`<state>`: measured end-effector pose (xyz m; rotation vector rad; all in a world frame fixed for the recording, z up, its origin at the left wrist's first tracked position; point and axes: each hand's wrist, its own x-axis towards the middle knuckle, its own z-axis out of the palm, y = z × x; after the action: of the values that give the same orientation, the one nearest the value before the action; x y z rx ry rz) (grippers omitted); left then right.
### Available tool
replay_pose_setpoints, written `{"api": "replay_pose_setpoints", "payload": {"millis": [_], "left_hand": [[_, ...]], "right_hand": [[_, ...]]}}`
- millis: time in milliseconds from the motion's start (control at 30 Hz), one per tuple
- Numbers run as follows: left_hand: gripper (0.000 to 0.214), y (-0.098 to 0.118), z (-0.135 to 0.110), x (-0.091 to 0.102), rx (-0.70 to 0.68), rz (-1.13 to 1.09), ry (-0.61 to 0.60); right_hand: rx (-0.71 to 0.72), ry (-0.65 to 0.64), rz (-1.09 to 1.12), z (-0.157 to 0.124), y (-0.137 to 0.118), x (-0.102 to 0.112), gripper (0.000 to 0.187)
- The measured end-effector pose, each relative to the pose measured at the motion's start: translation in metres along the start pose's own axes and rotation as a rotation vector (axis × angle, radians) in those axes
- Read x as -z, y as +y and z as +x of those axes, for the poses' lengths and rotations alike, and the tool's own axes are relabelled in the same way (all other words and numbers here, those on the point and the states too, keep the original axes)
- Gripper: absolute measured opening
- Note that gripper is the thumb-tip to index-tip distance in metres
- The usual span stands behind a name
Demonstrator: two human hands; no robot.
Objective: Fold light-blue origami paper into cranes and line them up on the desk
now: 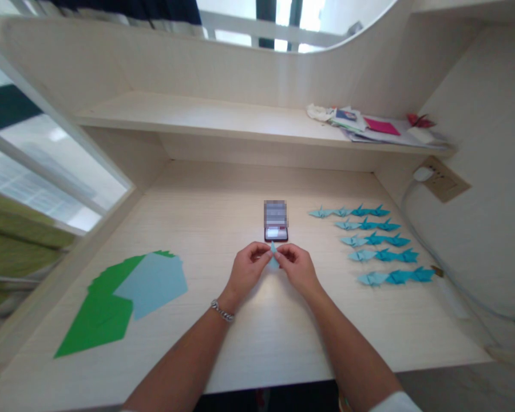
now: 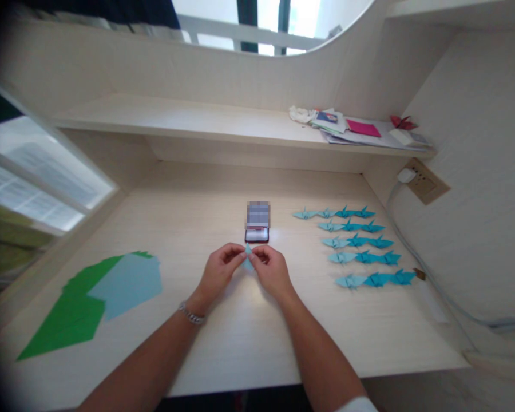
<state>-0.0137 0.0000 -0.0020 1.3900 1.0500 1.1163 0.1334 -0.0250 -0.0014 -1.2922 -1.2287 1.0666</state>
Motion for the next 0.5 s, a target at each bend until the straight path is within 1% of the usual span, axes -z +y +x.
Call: {"api": "replay_pose_setpoints", "payload": {"millis": [100,233,500], "left_hand": [[0.019,0.0022,-0.0008,-0.0013,0.006,0.000,0.038],[0.020,0.0045,-0.0009,-0.0003,0.020,-0.046,0.028],[0.018,0.0051,-0.0007,0.0010,-0.006,-0.056,-0.008]], "right_hand": [[0.012,-0.024,-0.025,-0.0025,-0.0031,-0.0005,0.018],[0.014,-0.051,-0.006,-0.0044,-0.0055,-0.0013,0.017],[0.007,0.015,0.056,-0.0028,-0.0034,-0.0040,0.014]]}}
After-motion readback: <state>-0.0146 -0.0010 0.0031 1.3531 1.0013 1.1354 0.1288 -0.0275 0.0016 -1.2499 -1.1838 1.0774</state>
